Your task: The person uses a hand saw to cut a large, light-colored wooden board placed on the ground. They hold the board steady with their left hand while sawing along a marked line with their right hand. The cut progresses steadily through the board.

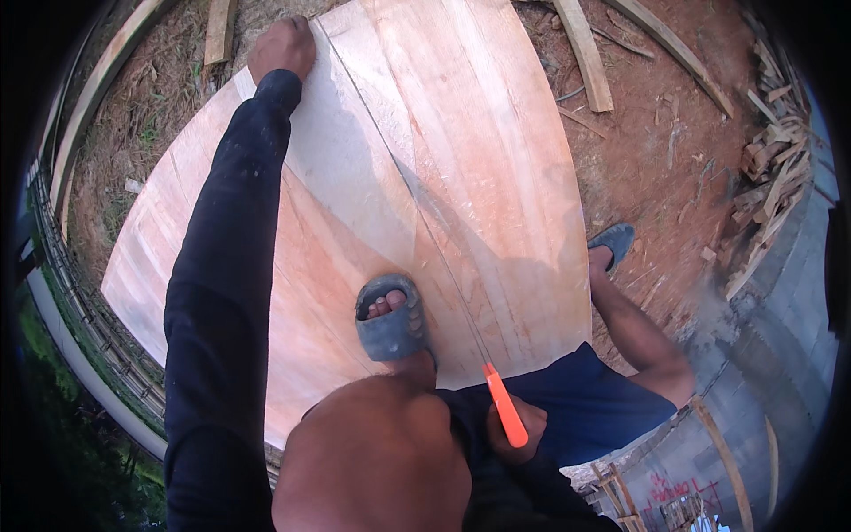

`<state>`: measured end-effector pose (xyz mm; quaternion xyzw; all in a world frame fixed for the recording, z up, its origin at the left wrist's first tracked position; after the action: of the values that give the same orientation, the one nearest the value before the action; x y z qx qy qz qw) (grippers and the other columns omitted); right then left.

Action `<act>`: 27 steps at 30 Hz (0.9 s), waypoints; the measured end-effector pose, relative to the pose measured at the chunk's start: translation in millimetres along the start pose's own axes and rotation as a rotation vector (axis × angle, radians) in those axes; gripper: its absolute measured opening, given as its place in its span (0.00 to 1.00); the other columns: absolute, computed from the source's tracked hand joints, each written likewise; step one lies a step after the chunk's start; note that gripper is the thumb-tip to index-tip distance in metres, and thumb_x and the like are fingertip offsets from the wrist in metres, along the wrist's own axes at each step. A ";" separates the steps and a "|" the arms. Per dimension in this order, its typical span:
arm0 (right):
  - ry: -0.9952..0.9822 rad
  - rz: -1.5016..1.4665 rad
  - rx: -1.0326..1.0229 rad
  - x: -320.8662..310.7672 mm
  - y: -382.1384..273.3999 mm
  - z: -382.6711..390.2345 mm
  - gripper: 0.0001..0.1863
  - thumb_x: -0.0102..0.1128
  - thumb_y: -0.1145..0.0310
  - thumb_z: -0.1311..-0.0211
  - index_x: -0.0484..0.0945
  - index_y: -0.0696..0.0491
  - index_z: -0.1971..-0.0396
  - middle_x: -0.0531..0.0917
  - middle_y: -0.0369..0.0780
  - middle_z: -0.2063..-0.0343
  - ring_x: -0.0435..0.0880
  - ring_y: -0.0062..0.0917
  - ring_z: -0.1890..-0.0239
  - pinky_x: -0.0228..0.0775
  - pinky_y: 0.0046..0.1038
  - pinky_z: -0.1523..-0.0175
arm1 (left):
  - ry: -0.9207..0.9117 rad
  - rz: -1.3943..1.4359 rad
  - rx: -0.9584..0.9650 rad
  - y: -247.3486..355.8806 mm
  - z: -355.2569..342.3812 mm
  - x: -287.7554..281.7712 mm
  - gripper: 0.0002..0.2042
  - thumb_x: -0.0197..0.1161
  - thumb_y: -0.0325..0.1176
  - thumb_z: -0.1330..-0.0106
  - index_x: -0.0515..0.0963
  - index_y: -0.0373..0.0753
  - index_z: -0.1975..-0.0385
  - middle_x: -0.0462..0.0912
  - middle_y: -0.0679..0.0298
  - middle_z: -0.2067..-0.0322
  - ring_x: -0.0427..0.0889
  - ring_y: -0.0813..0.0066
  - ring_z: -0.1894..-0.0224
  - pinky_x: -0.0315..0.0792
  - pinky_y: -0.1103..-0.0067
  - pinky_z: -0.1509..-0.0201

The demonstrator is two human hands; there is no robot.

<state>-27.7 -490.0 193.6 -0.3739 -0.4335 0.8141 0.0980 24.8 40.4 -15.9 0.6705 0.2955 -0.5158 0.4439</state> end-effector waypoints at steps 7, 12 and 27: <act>0.039 -0.248 0.070 90.5 8.3 -158.4 0.03 0.60 0.79 0.46 0.77 0.62 0.74 0.74 0.41 0.85 0.73 0.17 0.81 0.67 0.26 0.74 | -0.048 0.007 -0.033 9.6 -0.4 2.1 0.23 0.45 0.48 0.30 0.85 0.38 0.61 0.84 0.43 0.58 0.81 0.40 0.52 0.72 0.57 0.44; 0.067 -0.240 0.042 87.7 7.7 -150.5 0.04 0.61 0.79 0.46 0.79 0.63 0.70 0.76 0.43 0.85 0.75 0.22 0.83 0.69 0.25 0.73 | -0.031 0.016 -0.044 13.9 -1.5 -0.5 0.23 0.45 0.48 0.30 0.85 0.38 0.61 0.84 0.43 0.57 0.81 0.40 0.52 0.72 0.57 0.44; 0.068 -0.219 0.016 89.8 1.6 -146.7 0.03 0.57 0.80 0.45 0.78 0.63 0.72 0.73 0.42 0.86 0.72 0.18 0.83 0.66 0.26 0.76 | -0.058 -0.003 -0.020 10.2 -3.7 2.3 0.24 0.43 0.49 0.29 0.83 0.37 0.59 0.83 0.43 0.56 0.80 0.41 0.50 0.71 0.58 0.42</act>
<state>11.4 -354.8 94.8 -0.3507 -0.4618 0.7888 0.2040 35.8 39.1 -14.9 0.6504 0.2886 -0.5329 0.4580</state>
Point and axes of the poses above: each hand's wrist, its own z-axis away from the middle knuckle, its own x-axis out of the palm, y = z × x, the point moved 4 cm from there along -z, towards the middle knuckle
